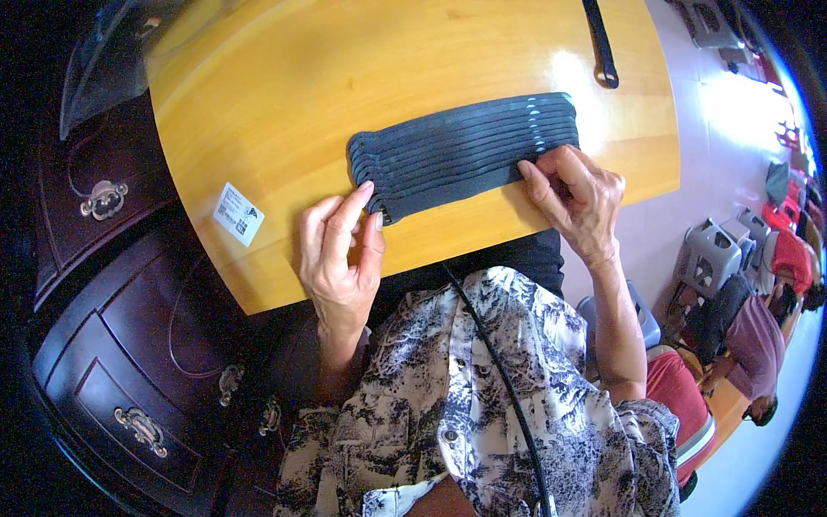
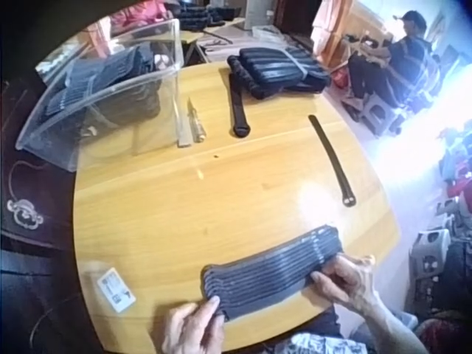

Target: Sorting and bundling black elastic straps on a wooden table.

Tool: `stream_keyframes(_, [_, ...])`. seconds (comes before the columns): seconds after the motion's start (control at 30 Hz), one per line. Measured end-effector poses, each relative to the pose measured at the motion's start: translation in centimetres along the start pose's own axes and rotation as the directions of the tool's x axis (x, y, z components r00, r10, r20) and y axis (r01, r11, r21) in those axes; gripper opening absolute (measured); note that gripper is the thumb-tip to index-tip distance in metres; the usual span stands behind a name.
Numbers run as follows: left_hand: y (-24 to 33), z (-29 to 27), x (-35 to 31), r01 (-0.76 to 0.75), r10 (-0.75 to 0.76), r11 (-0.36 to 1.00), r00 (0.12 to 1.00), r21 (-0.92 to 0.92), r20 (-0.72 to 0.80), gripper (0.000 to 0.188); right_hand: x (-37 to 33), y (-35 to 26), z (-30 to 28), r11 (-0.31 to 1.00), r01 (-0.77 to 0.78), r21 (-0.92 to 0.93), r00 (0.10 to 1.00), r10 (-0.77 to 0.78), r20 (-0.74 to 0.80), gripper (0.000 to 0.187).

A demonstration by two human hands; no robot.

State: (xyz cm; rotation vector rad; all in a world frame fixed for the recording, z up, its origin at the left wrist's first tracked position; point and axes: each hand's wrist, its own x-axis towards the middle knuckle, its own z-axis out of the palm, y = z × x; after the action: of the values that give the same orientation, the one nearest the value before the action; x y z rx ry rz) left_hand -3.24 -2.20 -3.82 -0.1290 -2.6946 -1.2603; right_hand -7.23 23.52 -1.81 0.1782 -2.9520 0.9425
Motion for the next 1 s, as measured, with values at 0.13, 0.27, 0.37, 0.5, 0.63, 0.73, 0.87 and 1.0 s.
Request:
stream_keyframes(0.13, [0.14, 0.01, 0.31, 0.015, -0.014, 1.000, 1.000, -0.017, 0.026, 0.041, -0.06, 0.17, -0.07, 1.000, 0.001, 0.002, 1.000, -0.001, 0.004, 0.022])
stream_keyframes(0.27, [0.13, -0.21, 0.39, 0.025, -0.024, 1.000, 0.999, -0.008, 0.037, 0.041, -0.03, 0.02, 0.04, 1.000, -0.004, -0.010, 1.000, 0.004, 0.008, 0.023])
stream_keyframes(0.37, [0.19, -0.39, 0.49, 0.043, -0.042, 0.999, 0.998, -0.020, 0.043, 0.040, 0.08, -0.09, 0.04, 1.000, 0.001, -0.008, 1.000, -0.001, 0.004, 0.023])
stream_keyframes(0.5, [-0.08, -0.27, 0.48, 0.062, -0.059, 0.997, 0.997, -0.056, 0.053, 0.041, 0.01, 0.03, 0.07, 1.000, -0.003, 0.003, 1.000, 0.003, -0.003, 0.023])
stream_keyframes(0.63, [-0.10, -0.25, 0.44, 0.060, -0.057, 0.997, 0.997, -0.050, 0.059, 0.040, -0.10, 0.17, 0.06, 1.000, 0.004, -0.003, 1.000, -0.004, -0.001, 0.023])
stream_keyframes(0.73, [-0.04, -0.24, 0.42, 0.057, -0.055, 0.998, 0.997, -0.037, 0.053, 0.041, -0.05, 0.09, 0.00, 1.000, -0.008, 0.009, 1.000, 0.007, 0.005, 0.023])
stream_keyframes(0.87, [0.07, -0.43, 0.52, 0.052, -0.051, 0.999, 0.996, -0.010, 0.071, 0.045, -0.07, 0.15, 0.06, 1.000, 0.005, 0.001, 1.000, -0.005, -0.002, 0.024])
stream_keyframes(1.0, [0.25, -0.50, 0.70, 0.042, -0.044, 0.999, 0.995, 0.014, 0.092, 0.048, -0.15, 0.17, -0.03, 1.000, -0.003, -0.011, 1.000, 0.003, 0.002, 0.024])
